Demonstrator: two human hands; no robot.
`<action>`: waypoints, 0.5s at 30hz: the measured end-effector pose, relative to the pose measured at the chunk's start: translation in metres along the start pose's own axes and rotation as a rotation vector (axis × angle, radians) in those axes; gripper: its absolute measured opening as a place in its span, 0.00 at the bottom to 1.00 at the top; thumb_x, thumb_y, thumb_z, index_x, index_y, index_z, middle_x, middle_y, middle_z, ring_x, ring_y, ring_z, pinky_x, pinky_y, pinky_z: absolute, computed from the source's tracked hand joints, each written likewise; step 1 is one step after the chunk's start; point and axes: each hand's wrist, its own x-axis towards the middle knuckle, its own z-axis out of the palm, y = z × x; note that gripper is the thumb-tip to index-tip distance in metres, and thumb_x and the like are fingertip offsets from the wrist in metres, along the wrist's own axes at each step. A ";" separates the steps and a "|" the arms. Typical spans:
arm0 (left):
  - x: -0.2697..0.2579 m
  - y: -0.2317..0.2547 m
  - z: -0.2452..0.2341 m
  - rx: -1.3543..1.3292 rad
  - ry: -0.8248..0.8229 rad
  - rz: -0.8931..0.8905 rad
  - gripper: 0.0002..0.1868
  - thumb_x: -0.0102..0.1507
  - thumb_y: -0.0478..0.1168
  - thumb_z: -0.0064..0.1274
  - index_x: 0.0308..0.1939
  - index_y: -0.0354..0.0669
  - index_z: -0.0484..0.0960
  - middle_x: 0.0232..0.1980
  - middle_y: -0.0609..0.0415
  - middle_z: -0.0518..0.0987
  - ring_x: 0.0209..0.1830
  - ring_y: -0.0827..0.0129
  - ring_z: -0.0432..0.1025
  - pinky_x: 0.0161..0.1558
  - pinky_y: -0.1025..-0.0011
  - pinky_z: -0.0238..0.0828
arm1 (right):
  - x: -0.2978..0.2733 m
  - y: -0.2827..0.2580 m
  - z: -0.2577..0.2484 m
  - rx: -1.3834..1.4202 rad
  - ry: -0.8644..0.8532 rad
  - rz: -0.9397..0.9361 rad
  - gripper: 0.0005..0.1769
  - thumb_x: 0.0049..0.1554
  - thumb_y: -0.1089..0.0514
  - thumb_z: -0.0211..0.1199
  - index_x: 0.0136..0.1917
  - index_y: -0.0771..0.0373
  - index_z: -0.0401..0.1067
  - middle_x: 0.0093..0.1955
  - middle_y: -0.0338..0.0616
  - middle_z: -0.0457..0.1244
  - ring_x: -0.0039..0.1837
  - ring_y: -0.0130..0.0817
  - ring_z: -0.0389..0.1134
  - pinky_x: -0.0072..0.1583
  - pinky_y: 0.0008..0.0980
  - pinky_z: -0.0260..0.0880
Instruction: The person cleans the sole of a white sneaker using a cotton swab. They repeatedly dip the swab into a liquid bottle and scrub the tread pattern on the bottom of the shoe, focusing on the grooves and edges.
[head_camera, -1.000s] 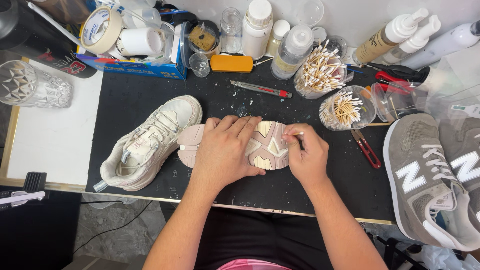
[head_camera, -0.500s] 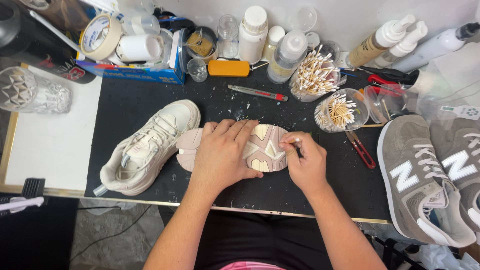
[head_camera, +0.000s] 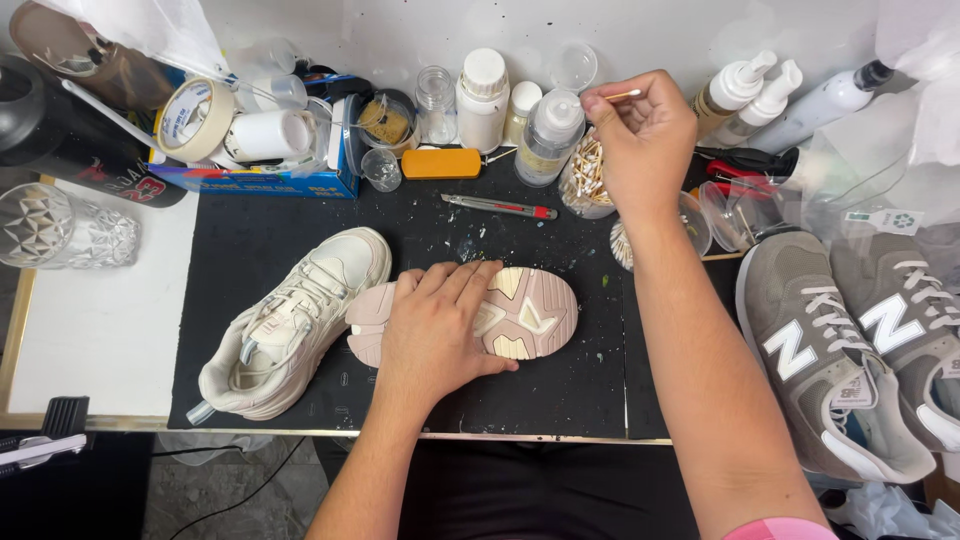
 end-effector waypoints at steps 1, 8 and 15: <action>-0.001 0.000 0.000 0.001 0.009 0.008 0.61 0.28 0.60 0.77 0.63 0.41 0.74 0.57 0.50 0.80 0.57 0.57 0.71 0.54 0.58 0.61 | 0.000 0.001 -0.001 -0.026 -0.008 -0.002 0.07 0.66 0.73 0.65 0.51 0.69 0.68 0.50 0.50 0.71 0.53 0.27 0.73 0.56 0.26 0.75; -0.013 0.000 0.002 -0.002 0.092 0.017 0.60 0.30 0.60 0.75 0.64 0.42 0.74 0.60 0.52 0.79 0.58 0.56 0.70 0.56 0.58 0.60 | -0.012 -0.009 -0.011 0.078 0.033 0.008 0.07 0.67 0.72 0.65 0.53 0.69 0.67 0.51 0.52 0.70 0.52 0.29 0.73 0.53 0.28 0.75; -0.025 -0.003 0.001 0.008 0.166 -0.005 0.59 0.32 0.63 0.74 0.64 0.45 0.75 0.60 0.51 0.79 0.58 0.55 0.70 0.54 0.58 0.60 | -0.116 -0.036 -0.021 0.228 -0.064 0.252 0.06 0.64 0.70 0.62 0.52 0.67 0.66 0.49 0.52 0.69 0.48 0.32 0.72 0.48 0.31 0.75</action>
